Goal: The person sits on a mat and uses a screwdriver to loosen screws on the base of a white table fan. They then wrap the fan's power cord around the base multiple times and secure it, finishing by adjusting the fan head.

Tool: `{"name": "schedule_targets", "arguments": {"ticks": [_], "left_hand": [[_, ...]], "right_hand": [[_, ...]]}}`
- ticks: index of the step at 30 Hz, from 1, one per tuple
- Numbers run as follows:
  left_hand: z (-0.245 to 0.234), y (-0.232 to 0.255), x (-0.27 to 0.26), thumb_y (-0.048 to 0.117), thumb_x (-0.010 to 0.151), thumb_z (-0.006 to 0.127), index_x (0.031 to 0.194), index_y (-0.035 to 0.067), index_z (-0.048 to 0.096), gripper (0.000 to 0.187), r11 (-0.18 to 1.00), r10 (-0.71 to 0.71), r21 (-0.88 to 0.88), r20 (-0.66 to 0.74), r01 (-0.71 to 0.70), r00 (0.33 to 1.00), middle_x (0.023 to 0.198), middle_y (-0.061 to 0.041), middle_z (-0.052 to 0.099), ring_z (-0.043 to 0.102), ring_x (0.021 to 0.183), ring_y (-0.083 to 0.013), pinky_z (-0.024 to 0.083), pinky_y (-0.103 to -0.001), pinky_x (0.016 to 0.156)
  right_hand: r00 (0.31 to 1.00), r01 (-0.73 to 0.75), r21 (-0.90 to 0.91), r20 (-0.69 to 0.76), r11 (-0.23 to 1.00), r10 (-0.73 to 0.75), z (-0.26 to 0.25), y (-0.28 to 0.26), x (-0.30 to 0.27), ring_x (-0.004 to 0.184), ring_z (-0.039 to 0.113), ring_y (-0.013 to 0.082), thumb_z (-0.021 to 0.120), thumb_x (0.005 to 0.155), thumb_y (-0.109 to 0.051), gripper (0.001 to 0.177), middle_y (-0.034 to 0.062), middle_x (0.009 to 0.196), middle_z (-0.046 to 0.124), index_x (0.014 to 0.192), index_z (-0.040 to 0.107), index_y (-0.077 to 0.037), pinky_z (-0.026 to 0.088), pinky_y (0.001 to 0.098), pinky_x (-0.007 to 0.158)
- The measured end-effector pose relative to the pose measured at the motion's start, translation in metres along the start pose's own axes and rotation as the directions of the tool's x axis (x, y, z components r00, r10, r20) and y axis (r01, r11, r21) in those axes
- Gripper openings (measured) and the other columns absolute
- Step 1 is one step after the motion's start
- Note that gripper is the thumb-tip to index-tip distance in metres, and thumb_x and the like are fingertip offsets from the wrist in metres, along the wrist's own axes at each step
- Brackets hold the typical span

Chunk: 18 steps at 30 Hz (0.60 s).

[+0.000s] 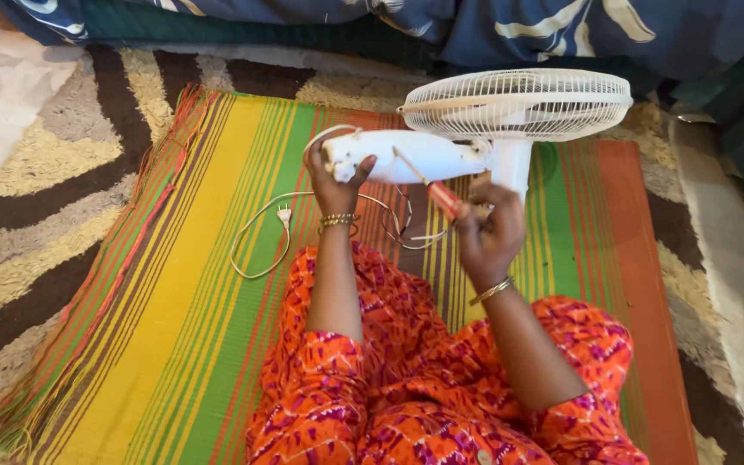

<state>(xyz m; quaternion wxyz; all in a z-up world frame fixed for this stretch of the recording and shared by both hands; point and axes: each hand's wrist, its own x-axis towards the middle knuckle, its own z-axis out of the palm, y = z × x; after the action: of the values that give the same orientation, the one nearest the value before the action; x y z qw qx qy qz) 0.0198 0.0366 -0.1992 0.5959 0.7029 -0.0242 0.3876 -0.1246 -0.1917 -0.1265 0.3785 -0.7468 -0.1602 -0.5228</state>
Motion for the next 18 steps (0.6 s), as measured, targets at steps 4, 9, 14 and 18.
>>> {"name": "schedule_targets", "arguments": {"ticks": [4, 9, 14, 18], "left_hand": [[-0.016, -0.021, -0.011, 0.041, 0.069, 0.096, 0.141, 0.008, 0.05, 0.092, 0.996, -0.078, -0.054, -0.034, 0.076, 0.996, 0.135, -0.013, 0.054, 0.063, 0.123, -0.0285, 0.058, -0.04, 0.103], [-0.028, -0.034, -0.012, 0.041, 0.072, 0.096, 0.142, 0.004, 0.049, 0.091, 0.994, -0.035, -0.107, -0.029, 0.032, 0.999, 0.135, -0.016, 0.054, 0.061, 0.124, -0.0298, 0.056, -0.041, 0.105], [-0.036, -0.03, -0.016, 0.045, 0.073, 0.094, 0.141, 0.004, 0.049, 0.092, 0.996, -0.084, -0.016, 0.001, 0.084, 0.996, 0.134, -0.015, 0.06, 0.065, 0.122, -0.028, 0.058, -0.039, 0.102], [-0.037, -0.024, -0.015, 0.05, 0.071, 0.091, 0.14, 0.006, 0.05, 0.091, 0.988, -0.138, 0.073, 0.008, 0.137, 0.99, 0.128, -0.012, 0.063, 0.07, 0.116, -0.0269, 0.062, -0.038, 0.096]], "right_hand": [[0.907, 0.419, -0.175, 0.125, 0.891, -0.402, 0.021, 0.004, -0.02, 0.087, 0.061, 0.0176, 0.073, 0.095, -0.018, 0.01, 0.0022, 0.099, 0.069, 0.102, 0.068, -0.014, 0.049, 0.0367, 0.072], [0.898, 0.431, -0.052, 0.119, 0.901, -0.423, 0.022, 0.001, -0.04, 0.101, 0.06, 0.0251, 0.068, 0.099, -0.045, 0.045, 0.0166, 0.109, 0.064, 0.118, 0.059, -0.004, 0.052, 0.0422, 0.078], [0.93, 0.352, -0.188, 0.178, 0.917, -0.32, 0.017, 0.004, -0.048, 0.079, 0.065, 0.0233, 0.056, 0.086, -0.076, 0.074, 0.0128, 0.093, 0.066, 0.109, 0.062, -0.005, 0.051, 0.0336, 0.06], [0.871, 0.088, -0.266, 0.489, 0.96, 0.055, 0.0, -0.005, -0.053, 0.057, 0.059, 0.0169, 0.072, 0.082, -0.066, 0.059, 0.0021, 0.069, 0.062, 0.095, 0.07, -0.009, 0.045, 0.0351, 0.05]]}}
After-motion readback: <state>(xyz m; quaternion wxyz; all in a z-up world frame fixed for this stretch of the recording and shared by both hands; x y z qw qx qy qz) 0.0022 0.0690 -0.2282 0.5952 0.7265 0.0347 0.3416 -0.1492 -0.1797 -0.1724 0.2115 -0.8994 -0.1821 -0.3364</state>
